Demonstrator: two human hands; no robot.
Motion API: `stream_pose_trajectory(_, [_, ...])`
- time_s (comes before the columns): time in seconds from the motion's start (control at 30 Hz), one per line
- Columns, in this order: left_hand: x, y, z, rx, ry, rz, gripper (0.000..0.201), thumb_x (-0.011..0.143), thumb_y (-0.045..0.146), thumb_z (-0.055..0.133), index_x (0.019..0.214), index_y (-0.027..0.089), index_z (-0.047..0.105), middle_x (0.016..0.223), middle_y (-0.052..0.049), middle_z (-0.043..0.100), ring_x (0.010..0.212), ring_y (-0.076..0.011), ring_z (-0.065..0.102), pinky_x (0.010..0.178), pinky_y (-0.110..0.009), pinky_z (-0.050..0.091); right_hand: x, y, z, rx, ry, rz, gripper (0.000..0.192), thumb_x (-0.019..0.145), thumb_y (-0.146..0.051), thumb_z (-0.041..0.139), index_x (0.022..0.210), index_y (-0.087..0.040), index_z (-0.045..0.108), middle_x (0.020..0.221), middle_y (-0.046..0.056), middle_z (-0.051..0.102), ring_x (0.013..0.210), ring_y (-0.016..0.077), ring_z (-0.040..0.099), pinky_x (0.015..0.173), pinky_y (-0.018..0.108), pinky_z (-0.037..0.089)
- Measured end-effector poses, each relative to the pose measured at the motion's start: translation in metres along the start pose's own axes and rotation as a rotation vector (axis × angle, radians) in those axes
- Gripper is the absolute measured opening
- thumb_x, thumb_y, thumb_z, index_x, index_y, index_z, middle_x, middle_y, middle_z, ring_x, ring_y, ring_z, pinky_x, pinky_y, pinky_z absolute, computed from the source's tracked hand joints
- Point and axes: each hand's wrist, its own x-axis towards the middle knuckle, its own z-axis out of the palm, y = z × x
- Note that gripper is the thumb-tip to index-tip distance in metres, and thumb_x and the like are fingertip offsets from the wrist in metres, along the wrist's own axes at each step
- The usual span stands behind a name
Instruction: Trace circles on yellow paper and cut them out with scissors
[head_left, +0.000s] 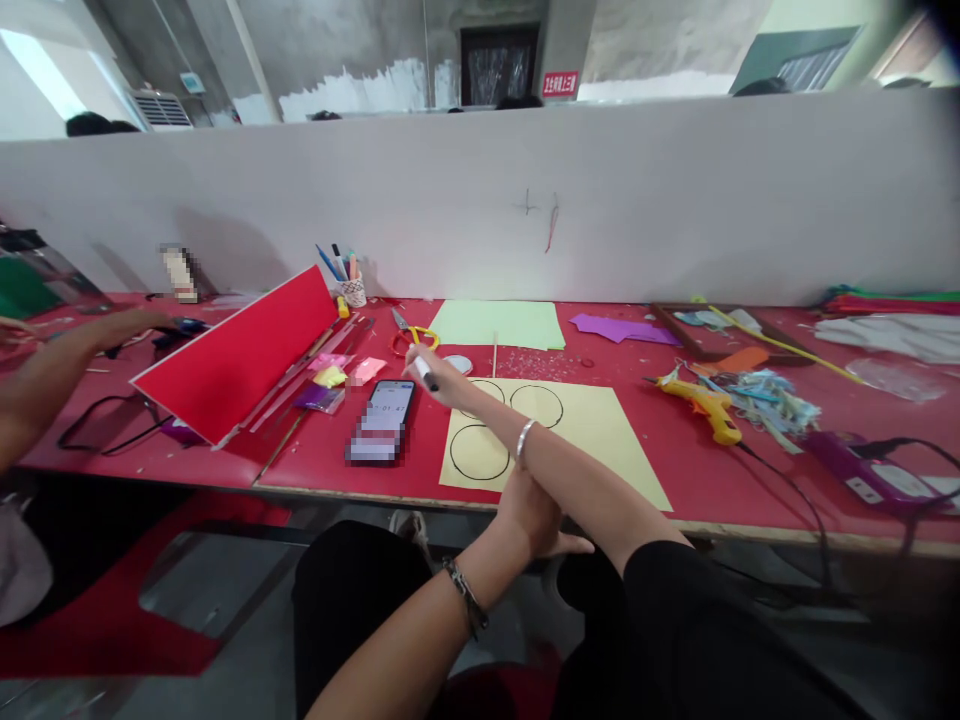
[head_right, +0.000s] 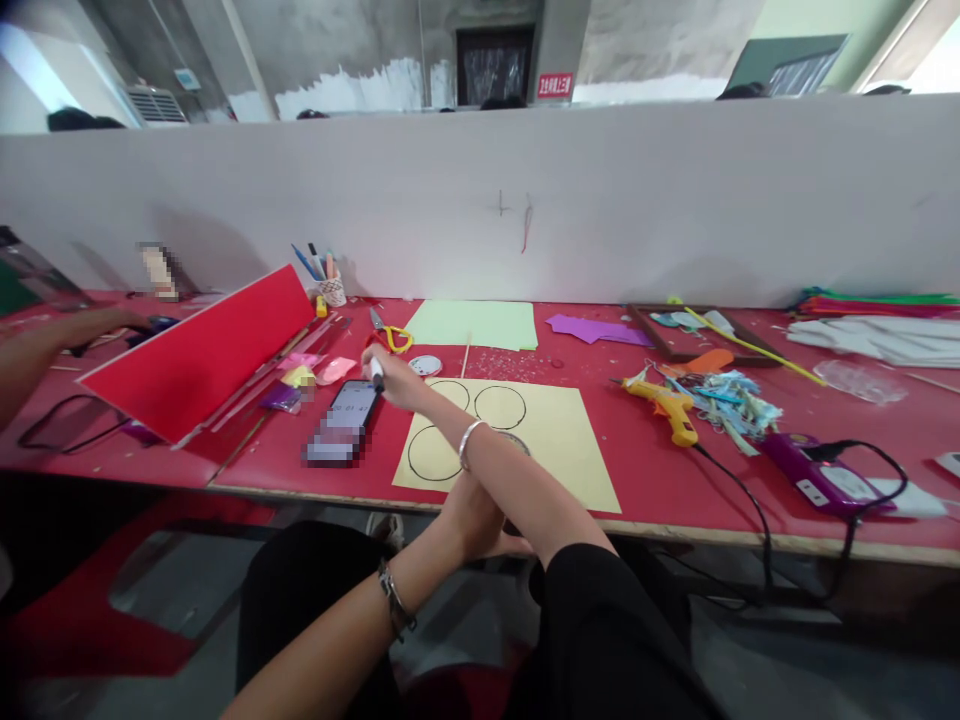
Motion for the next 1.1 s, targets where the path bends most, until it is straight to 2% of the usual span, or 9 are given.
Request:
stream_pose_trajectory(0.1, [0.007, -0.005, -0.012, -0.008, -0.123, 0.003, 0.088, 0.071, 0.071, 0.042, 0.132, 0.007, 0.041, 0.135, -0.020, 0.044, 0.126, -0.0371, 0.032, 0.103, -0.048, 0.025, -0.023, -0.010, -0.032, 0.058, 0.201, -0.026, 0.023, 0.095, -0.035, 0.026, 0.097, -0.023, 0.045, 0.089, 0.003, 0.060, 0.080, 0.0146, 0.054, 0.072, 0.028, 0.043])
stream_pose_trajectory(0.17, [0.012, -0.009, -0.019, -0.025, -0.168, -0.004, 0.084, 0.073, 0.071, 0.036, 0.133, 0.012, 0.039, 0.136, -0.019, 0.042, 0.122, -0.0369, 0.038, 0.096, -0.046, 0.035, -0.046, -0.015, -0.053, 0.104, 0.305, -0.031, 0.017, 0.094, -0.035, 0.028, 0.095, -0.024, 0.042, 0.084, 0.002, 0.061, 0.075, 0.0136, 0.055, 0.067, 0.026, 0.043])
stream_pose_trajectory(0.27, [0.017, -0.016, -0.027, -0.026, -0.188, 0.009, 0.062, 0.083, 0.059, 0.030, 0.133, 0.024, 0.040, 0.137, -0.014, 0.042, 0.117, -0.0339, 0.045, 0.083, -0.041, 0.044, -0.090, -0.023, -0.076, 0.377, 0.566, -0.048, 0.011, 0.091, -0.037, 0.041, 0.090, -0.026, 0.042, 0.072, -0.001, 0.062, 0.063, 0.0128, 0.054, 0.059, 0.025, 0.042])
stream_pose_trajectory(0.4, [0.028, -0.028, -0.038, 0.026, -0.249, 0.111, 0.043, 0.088, 0.035, 0.034, 0.130, 0.031, 0.043, 0.132, -0.013, 0.047, 0.102, -0.0284, 0.056, 0.075, -0.037, 0.047, -0.146, -0.033, -0.089, 0.525, 0.772, -0.077, 0.010, 0.088, -0.035, 0.047, 0.087, -0.026, 0.046, 0.064, -0.003, 0.061, 0.059, 0.0120, 0.054, 0.056, 0.024, 0.040])
stream_pose_trajectory(0.5, [0.034, -0.035, -0.047, 0.076, -0.293, 0.177, 0.046, 0.083, 0.020, 0.044, 0.127, 0.035, 0.046, 0.129, -0.010, 0.050, 0.090, -0.0230, 0.061, 0.068, -0.032, 0.047, -0.176, -0.035, -0.087, 0.548, 0.928, -0.055, 0.012, 0.086, -0.037, 0.048, 0.084, -0.025, 0.048, 0.058, -0.004, 0.057, 0.056, 0.0116, 0.053, 0.053, 0.023, 0.039])
stream_pose_trajectory(0.7, [0.036, -0.044, -0.054, 0.119, -0.281, 0.228, 0.055, 0.081, 0.008, 0.038, 0.126, 0.040, 0.046, 0.145, -0.008, 0.027, 0.090, -0.0205, 0.062, 0.068, -0.029, 0.045, -0.209, -0.022, -0.075, 0.576, 1.082, 0.014, 0.018, 0.084, -0.041, 0.050, 0.083, -0.023, 0.048, 0.053, -0.005, 0.055, 0.051, 0.0104, 0.051, 0.050, 0.021, 0.037])
stream_pose_trajectory(0.8, [0.039, -0.048, -0.052, 0.135, -0.287, 0.256, 0.057, 0.081, 0.009, 0.038, 0.127, 0.043, 0.044, 0.142, -0.005, 0.036, 0.094, -0.0231, 0.061, 0.069, -0.031, 0.045, -0.218, -0.016, -0.072, 0.579, 1.120, 0.016, 0.020, 0.084, -0.042, 0.051, 0.083, -0.022, 0.048, 0.051, -0.006, 0.054, 0.049, 0.0101, 0.050, 0.049, 0.020, 0.037])
stream_pose_trajectory(0.93, [0.046, -0.053, -0.049, 0.143, -0.296, 0.295, 0.055, 0.081, 0.012, 0.039, 0.125, 0.044, 0.045, 0.132, -0.001, 0.048, 0.089, -0.0209, 0.061, 0.067, -0.029, 0.044, -0.227, -0.015, -0.067, 0.563, 1.164, 0.016, 0.020, 0.084, -0.042, 0.050, 0.083, -0.022, 0.049, 0.049, -0.006, 0.053, 0.047, 0.0106, 0.049, 0.047, 0.020, 0.035])
stream_pose_trajectory(1.1, [0.050, -0.058, -0.053, 0.123, -0.328, 0.337, 0.061, 0.078, 0.006, 0.043, 0.126, 0.043, 0.044, 0.132, -0.001, 0.046, 0.092, -0.0196, 0.059, 0.069, -0.028, 0.043, -0.244, -0.021, -0.041, 0.248, 1.343, 0.012, 0.030, 0.090, -0.044, 0.037, 0.083, -0.020, 0.054, 0.060, -0.002, 0.052, 0.051, 0.0114, 0.047, 0.047, 0.023, 0.036])
